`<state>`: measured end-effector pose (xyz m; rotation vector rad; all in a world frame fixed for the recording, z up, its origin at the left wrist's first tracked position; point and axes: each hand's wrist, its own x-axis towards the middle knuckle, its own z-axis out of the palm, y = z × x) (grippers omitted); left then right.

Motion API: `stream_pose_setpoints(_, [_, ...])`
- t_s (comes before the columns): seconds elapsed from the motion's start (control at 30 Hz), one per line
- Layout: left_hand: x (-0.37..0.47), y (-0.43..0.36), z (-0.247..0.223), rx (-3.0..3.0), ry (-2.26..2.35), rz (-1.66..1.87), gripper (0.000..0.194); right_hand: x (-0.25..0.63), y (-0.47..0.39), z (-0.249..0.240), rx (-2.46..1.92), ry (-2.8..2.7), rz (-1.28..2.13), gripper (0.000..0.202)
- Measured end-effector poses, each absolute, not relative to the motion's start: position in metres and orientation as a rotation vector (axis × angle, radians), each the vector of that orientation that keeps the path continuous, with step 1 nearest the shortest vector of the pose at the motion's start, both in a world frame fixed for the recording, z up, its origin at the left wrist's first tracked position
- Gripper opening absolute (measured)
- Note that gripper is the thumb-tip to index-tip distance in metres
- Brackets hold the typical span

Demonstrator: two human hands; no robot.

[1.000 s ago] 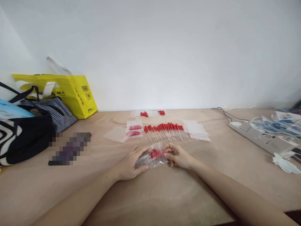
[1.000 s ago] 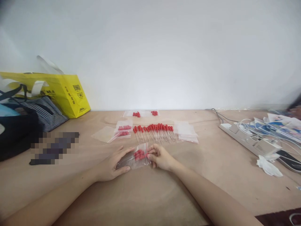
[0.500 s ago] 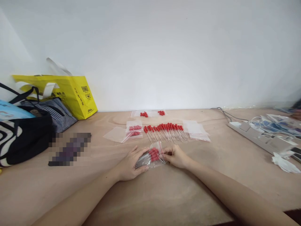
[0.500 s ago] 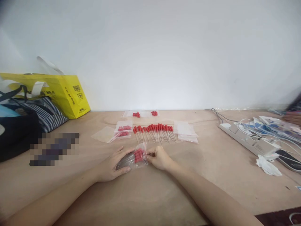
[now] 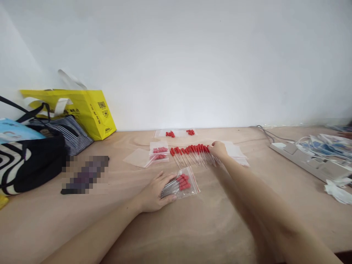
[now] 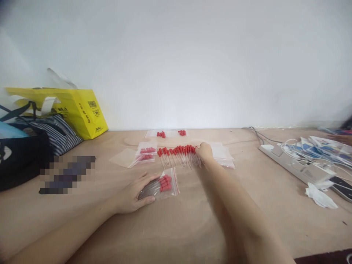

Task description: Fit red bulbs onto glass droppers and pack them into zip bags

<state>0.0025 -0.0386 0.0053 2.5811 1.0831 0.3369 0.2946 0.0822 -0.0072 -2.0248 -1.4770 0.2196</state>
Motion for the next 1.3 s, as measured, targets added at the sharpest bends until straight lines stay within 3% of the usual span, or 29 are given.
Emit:
stream_pose_setpoints(0.37, [0.001,-0.037,0.003,2.581,1.061,0.336,0.055,0.293,0.085,-0.008,-2.015,-1.369,0.281,0.012])
stream_pose_setpoints(0.63, [0.003,-0.038,0.004,2.582,1.06,0.371,0.054,0.296,0.051,0.006,-1.71,-1.213,0.326,0.048])
stream_pose_setpoints(0.83, [0.006,-0.038,0.004,2.57,1.062,0.362,0.054,0.273,0.001,-0.013,-1.245,-1.163,0.711,0.041])
stream_pose_setpoints(1.3, [0.006,-0.038,0.003,2.577,1.119,0.318,0.055,0.244,-0.033,-0.027,-1.144,-0.991,1.035,0.046])
